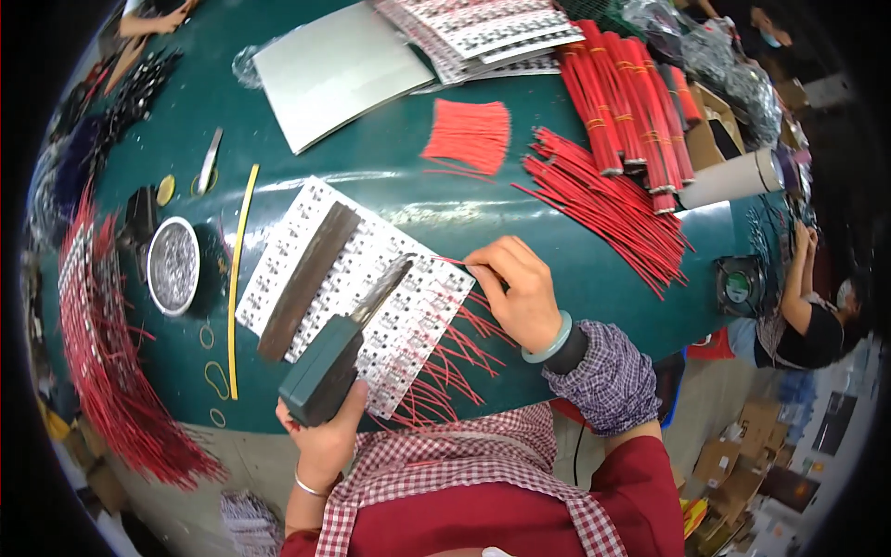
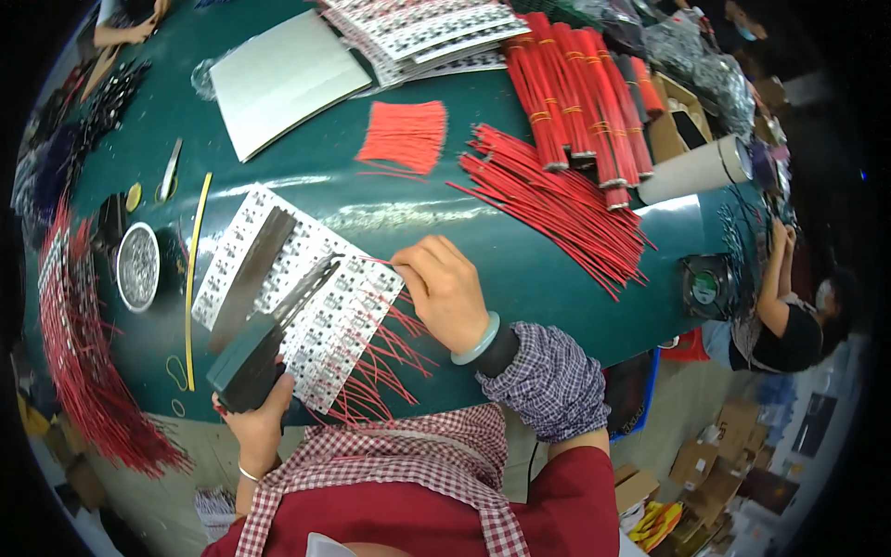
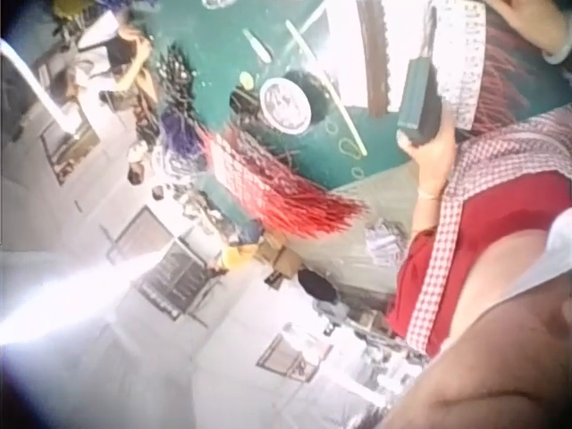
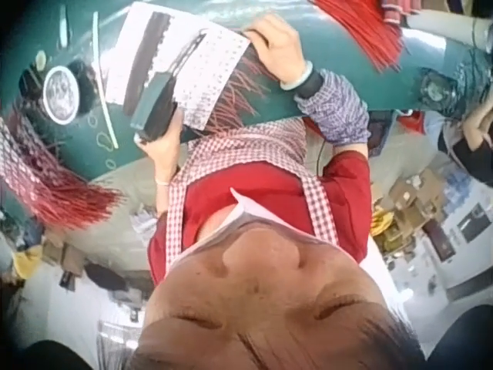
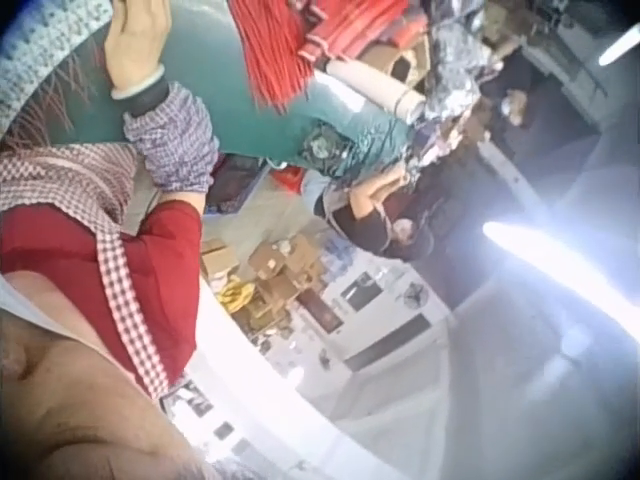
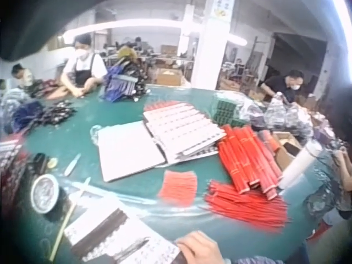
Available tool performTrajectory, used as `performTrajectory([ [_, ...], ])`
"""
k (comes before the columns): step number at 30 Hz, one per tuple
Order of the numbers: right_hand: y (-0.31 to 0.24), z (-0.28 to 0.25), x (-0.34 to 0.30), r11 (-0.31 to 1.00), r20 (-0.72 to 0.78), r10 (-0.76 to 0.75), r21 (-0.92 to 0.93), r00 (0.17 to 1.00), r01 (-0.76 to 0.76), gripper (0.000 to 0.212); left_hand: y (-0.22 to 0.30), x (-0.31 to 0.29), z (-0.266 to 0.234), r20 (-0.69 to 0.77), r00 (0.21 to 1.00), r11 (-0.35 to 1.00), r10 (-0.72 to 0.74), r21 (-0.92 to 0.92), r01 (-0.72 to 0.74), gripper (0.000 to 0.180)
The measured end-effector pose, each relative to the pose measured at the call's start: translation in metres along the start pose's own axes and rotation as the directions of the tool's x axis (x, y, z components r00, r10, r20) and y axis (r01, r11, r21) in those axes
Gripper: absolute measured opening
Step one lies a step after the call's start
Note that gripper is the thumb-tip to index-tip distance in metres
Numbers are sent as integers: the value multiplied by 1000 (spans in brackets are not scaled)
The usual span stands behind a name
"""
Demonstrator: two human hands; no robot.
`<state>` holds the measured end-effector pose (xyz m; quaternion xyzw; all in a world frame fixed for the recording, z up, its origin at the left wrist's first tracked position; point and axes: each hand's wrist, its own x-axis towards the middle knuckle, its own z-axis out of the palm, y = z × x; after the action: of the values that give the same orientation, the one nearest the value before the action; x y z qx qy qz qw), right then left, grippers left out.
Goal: The person finishes soldering wire leads onto a circuit board with a soldering iron, sets it aside, and positions a new board under a metal bar. They then pick up wire leads by hand and solder them onto the board using the soldering iron.
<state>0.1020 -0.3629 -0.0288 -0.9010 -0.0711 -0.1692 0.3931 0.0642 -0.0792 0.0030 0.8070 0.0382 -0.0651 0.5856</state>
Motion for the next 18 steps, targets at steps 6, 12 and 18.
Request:
performTrajectory([
  [6,-7,6,-12,996,-41,89,-6,995,-89,8,5,0,7,23,986,980,165,108,-167,19],
  [12,-8,1,-23,996,-45,71,-50,996,-73,10,4,2,8,64,993,994,104,16,-105,20],
  [18,-7,1,-22,997,-38,44,-65,998,-47,11,7,3,12,74,995,997,74,15,-75,20],
])
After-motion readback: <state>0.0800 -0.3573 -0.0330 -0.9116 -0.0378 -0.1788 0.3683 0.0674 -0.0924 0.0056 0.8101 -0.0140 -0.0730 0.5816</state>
